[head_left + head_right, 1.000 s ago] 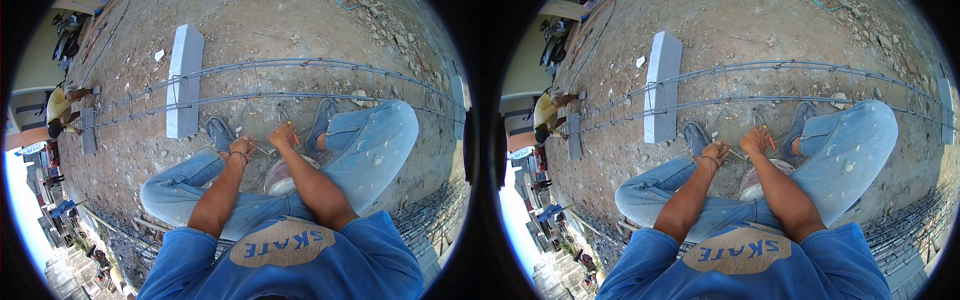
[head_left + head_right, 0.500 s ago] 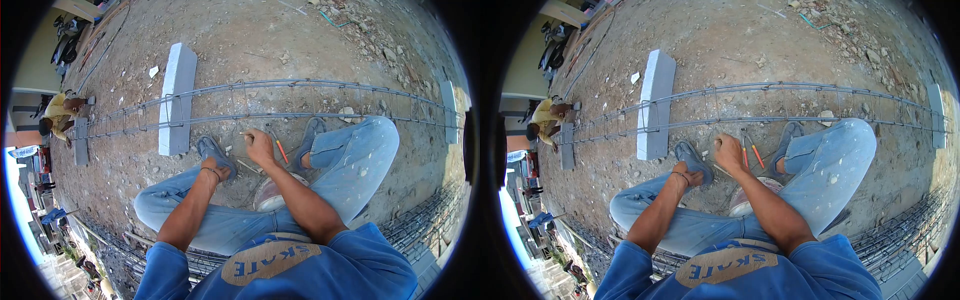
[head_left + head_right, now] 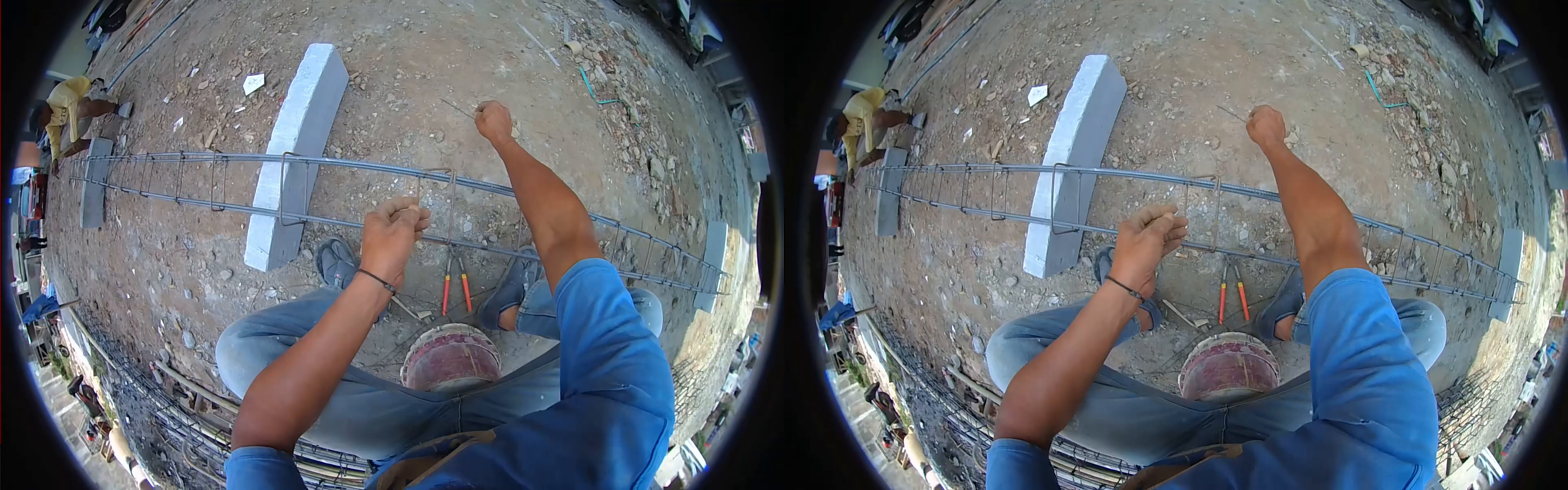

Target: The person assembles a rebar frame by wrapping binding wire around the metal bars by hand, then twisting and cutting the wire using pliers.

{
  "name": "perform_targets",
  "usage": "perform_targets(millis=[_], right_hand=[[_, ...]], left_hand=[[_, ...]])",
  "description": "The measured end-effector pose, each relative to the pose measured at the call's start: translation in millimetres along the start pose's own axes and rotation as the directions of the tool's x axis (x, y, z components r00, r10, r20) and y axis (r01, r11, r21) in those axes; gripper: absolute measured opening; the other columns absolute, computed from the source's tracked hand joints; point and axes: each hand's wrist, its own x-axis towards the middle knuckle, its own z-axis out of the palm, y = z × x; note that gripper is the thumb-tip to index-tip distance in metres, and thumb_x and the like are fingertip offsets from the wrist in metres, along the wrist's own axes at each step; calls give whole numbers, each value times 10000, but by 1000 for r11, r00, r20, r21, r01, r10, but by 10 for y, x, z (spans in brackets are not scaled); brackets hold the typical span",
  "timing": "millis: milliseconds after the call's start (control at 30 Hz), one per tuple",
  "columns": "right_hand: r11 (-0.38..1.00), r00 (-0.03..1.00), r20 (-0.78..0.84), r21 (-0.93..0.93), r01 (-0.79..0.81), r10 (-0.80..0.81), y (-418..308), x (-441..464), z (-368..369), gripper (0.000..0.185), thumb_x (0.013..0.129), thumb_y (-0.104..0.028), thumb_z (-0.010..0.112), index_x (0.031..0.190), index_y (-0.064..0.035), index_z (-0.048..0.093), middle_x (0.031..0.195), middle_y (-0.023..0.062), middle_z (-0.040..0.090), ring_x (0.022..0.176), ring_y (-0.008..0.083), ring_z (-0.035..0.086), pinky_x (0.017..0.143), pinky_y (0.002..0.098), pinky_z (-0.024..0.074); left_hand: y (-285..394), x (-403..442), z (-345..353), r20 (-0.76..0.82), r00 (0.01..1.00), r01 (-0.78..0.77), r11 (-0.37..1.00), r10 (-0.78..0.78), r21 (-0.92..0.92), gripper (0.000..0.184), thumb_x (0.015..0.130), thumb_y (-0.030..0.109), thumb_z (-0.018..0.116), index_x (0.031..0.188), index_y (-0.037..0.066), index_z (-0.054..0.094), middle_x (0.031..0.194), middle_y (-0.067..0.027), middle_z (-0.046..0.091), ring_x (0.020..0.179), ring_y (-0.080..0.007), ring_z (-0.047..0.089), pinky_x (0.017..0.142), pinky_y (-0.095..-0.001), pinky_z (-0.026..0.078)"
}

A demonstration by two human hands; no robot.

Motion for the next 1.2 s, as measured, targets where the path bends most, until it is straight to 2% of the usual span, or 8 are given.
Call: perform_targets(millis=[133, 200, 400, 933, 1033, 1067, 1100, 1200], right_hand=[[977, 988, 148, -213, -12, 45, 143, 202, 519, 255, 826, -129, 616, 1023, -10, 726, 1076, 268, 704, 1047, 410, 677, 902, 462, 549], [935, 997, 60, -352, -29, 53, 135, 136, 682, 343, 864, -123, 581, 1177, 9, 621, 1160, 279, 667, 1116, 424, 640, 955, 477, 524], [952, 974, 186, -299, -68, 127, 142, 183, 605, 351, 912, -129, 530, 1225, 31, 539, 1167, 262, 659, 1144, 423, 623, 977, 492, 508], [947, 977, 211, -317, 54, 16, 253, 275, 682, 310, 847, -120, 616, 1127, 10, 651, 1170, 236, 664, 1134, 425, 626, 961, 492, 513], [973, 971, 237, -228, 34, 21, 270, 319, 713, 243, 861, -105, 635, 1061, 25, 681, 975, 194, 711, 915, 361, 695, 796, 442, 559], [970, 945, 304, 165, -178, 121, 115, 299, 561, 202, 871, -90, 651, 1025, 34, 692, 888, 156, 700, 803, 297, 674, 712, 399, 543], [773, 897, 402, 505, -383, 181, -123, 252, 318, 164, 881, -74, 667, 990, 42, 704, 800, 119, 689, 691, 233, 652, 627, 356, 527], [550, 891, 445, 725, -415, 86, -827, -368, -525, 106, 911, -40, 677, 961, 48, 708, 782, 76, 661, 642, 134, 585, 569, 288, 475]], left_hand=[[-136, 332, -93, -54, 996, 72, 997, -72, -14, 305, 995, 139, 586, 1252, -21, 613, 1112, -146, 707, 1019, -211, 684, 944, -336, 534], [-194, 379, -108, 33, 993, 115, 993, -115, -16, 331, 988, 156, 598, 1260, -32, 609, 1148, -162, 702, 1036, -224, 684, 956, -354, 529], [-312, 528, -16, 150, 976, 150, 988, -155, 44, 347, 989, 164, 600, 1258, -55, 602, 1153, -172, 700, 1044, -238, 681, 956, -352, 528], [-415, 503, 84, 40, 991, 128, 989, -131, 70, 290, 1002, 131, 582, 1216, -62, 614, 1111, -168, 705, 996, -222, 686, 877, -326, 555], [-405, 607, 79, -10, 992, 123, 992, -122, 9, 295, 987, 110, 587, 1226, -62, 605, 1118, -174, 701, 986, -230, 689, 878, -334, 560], [-376, 653, 70, -77, 984, 152, 985, -158, -79, 307, 976, 100, 593, 1235, -65, 597, 1123, -178, 700, 1000, -239, 691, 887, -336, 560], [-356, 699, 67, -138, 971, 173, 970, -197, -171, 322, 964, 91, 598, 1243, -69, 589, 1128, -182, 699, 1015, -249, 692, 896, -338, 560], [-433, 871, 81, -183, 973, 88, 960, -140, -265, 359, 950, 80, 590, 1269, -82, 561, 1166, -200, 690, 1081, -281, 682, 925, -355, 554]])
